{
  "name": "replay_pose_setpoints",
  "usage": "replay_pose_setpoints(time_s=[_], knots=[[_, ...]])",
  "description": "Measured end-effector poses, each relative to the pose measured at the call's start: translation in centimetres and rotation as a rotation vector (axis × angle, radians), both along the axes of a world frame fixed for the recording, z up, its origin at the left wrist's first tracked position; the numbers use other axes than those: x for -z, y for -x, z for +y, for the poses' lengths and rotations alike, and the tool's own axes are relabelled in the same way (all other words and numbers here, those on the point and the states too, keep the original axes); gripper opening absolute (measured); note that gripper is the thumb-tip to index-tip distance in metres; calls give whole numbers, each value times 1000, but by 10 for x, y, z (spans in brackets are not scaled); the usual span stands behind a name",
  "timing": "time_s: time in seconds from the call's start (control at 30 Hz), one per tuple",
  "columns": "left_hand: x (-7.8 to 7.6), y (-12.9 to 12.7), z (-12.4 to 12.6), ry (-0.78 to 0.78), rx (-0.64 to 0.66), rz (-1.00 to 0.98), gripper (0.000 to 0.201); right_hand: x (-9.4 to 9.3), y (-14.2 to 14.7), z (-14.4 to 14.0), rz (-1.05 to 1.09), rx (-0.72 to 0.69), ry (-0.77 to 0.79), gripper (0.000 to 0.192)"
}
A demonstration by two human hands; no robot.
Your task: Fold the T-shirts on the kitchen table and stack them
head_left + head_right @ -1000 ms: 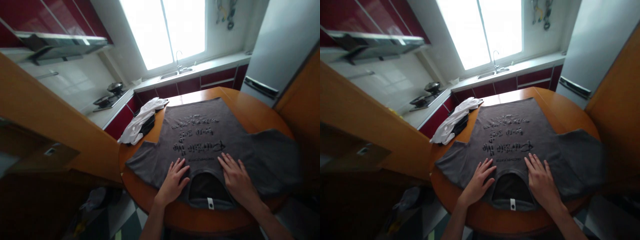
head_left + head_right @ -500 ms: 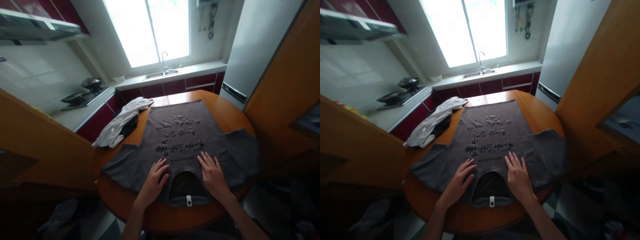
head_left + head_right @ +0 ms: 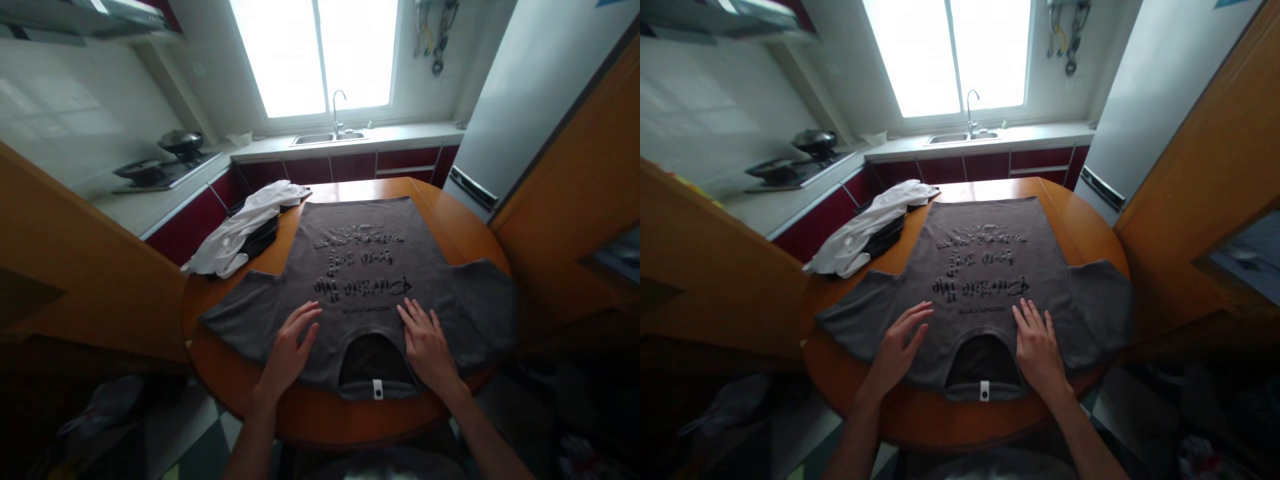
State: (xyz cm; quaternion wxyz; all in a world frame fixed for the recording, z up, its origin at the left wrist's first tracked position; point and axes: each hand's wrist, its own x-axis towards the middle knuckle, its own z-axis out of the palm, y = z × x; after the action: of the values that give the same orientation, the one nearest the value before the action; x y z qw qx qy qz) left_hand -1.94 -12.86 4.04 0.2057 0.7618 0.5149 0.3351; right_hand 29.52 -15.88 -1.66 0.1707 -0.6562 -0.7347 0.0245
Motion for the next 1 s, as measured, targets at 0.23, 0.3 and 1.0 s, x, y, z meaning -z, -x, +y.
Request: replay_pose_setpoints(time_s=[0.23, 0.3, 1.0], knots=[[1, 66, 18, -148, -414, 22, 37, 2, 1, 0, -14, 7, -1, 57], [6, 92, 22, -181, -541, 47, 39, 8, 1, 1, -21, 15, -9, 58], [33, 179, 45, 72, -1064, 355, 53, 47, -2, 15, -41, 33, -49, 62]])
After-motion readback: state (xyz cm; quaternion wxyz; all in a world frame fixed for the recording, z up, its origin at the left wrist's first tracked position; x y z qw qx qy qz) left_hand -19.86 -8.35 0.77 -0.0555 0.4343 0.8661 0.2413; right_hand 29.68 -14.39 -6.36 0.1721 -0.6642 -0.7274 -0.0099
